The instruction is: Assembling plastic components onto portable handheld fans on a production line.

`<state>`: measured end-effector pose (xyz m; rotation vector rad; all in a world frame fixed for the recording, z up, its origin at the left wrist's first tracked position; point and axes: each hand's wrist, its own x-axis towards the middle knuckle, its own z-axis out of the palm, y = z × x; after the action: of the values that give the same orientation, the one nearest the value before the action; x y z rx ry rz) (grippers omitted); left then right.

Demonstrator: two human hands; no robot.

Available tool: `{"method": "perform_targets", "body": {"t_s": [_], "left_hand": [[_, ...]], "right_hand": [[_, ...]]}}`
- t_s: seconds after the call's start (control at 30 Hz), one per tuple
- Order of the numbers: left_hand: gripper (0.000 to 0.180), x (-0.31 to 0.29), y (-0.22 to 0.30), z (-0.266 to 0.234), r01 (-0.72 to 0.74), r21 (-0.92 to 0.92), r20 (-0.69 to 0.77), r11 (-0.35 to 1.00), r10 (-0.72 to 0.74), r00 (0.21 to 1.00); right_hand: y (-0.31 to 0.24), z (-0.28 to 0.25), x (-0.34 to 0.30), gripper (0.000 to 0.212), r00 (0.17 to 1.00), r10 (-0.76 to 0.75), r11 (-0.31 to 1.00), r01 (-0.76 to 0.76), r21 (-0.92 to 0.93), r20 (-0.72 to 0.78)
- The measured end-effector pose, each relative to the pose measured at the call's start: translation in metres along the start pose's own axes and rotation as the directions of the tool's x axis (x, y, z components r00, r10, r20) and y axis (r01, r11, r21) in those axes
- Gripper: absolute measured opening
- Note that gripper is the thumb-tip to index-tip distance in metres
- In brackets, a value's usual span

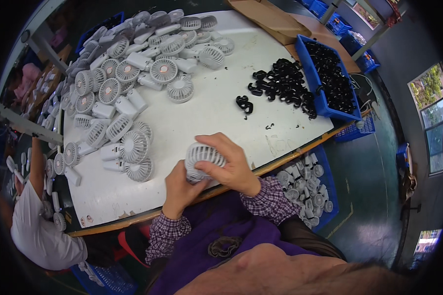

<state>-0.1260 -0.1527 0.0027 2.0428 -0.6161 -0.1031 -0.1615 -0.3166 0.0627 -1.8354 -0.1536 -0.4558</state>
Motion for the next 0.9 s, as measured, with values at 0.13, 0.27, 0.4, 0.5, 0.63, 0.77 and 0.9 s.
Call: {"method": "perform_targets", "body": {"t_s": [0.13,0.27,0.4,0.5,0.63,0.77,0.9], "left_hand": [[0.056,0.008,0.012,0.024,0.017,-0.39,0.245,0.921,0.086,0.966],[0.041,0.002,0.007,0.046,0.275,-0.283,0.317,0.919,-0.181,0.931],[0.034,-0.001,0.004,0.045,0.481,-0.436,0.329,0.761,-0.362,0.872],[0.03,0.009,-0.013,0.022,0.566,-0.682,0.414,0.462,-0.395,0.82],[0.028,0.02,-0.016,0.003,0.405,-0.804,0.361,0.436,-0.183,0.914],[0.028,0.031,0.002,0.0,0.283,-0.827,0.223,0.486,-0.178,0.958],[0.027,0.035,-0.006,0.004,0.28,-0.819,0.208,0.501,-0.194,0.959]], "right_hand": [[0.005,-0.033,-0.017,0.038,0.999,-0.018,1.0,0.018,-0.01,-0.047],[0.04,-0.042,-0.025,0.028,0.987,0.1,0.995,-0.096,0.04,-0.124],[0.09,-0.044,-0.027,0.026,0.891,0.452,0.78,-0.422,0.461,0.051],[0.105,-0.08,-0.017,0.024,0.965,0.16,0.967,-0.195,-0.165,-0.206],[0.142,-0.117,0.018,0.021,0.987,-0.128,0.688,0.017,-0.725,-0.099],[0.152,-0.122,0.02,0.012,0.986,-0.054,0.758,-0.061,-0.65,-0.156],[0.146,-0.129,0.014,0.007,0.967,0.004,0.874,-0.126,-0.469,-0.253]]}}
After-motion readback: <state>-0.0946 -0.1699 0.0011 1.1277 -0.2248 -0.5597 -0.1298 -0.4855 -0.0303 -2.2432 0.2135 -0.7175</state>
